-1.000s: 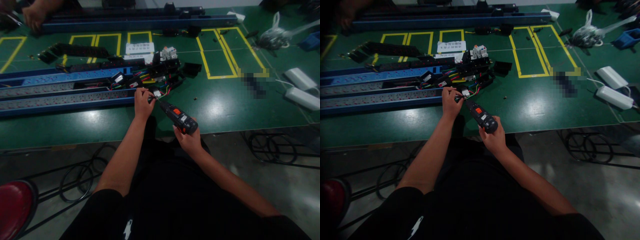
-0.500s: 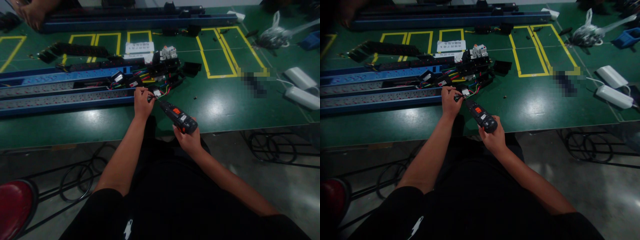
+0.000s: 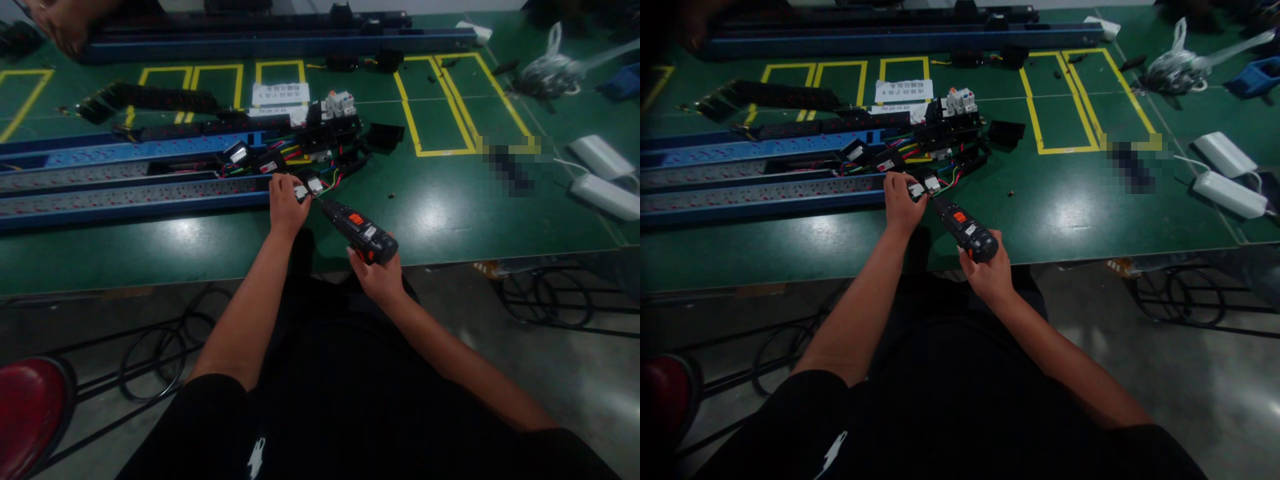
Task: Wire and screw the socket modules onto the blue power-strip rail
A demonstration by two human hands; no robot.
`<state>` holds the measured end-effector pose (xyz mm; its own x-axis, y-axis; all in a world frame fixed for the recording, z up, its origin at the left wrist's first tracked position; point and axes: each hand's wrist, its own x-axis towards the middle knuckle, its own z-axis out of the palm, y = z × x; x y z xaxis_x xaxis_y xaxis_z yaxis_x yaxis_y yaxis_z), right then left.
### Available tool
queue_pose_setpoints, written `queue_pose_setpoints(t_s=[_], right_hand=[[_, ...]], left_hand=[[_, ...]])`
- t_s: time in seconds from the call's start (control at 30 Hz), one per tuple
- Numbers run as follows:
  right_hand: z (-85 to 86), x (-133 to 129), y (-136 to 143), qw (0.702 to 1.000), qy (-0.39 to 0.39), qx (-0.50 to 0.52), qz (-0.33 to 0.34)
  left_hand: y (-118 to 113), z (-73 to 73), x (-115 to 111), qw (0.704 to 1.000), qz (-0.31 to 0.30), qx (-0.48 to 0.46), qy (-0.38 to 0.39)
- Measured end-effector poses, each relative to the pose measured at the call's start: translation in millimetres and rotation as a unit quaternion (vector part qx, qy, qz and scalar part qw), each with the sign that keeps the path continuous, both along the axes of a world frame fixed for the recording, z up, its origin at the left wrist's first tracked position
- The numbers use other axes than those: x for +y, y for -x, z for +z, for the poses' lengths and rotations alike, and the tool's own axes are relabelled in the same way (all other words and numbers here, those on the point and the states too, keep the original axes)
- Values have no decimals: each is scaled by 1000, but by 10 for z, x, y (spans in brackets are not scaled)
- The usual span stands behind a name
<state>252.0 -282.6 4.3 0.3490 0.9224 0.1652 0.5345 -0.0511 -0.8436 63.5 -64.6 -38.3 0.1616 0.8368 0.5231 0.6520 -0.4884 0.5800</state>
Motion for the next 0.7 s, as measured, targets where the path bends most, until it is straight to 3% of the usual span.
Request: queue_pose_setpoints(t_s=[0.3,0.7], right_hand=[[-23,39,-68,999,5,-28,23],[-42,64,-23,999,-4,27,18]], left_hand=[[-47,-33,33,1000,-6,13,11],[-32,-20,89,998,-49,20,35]])
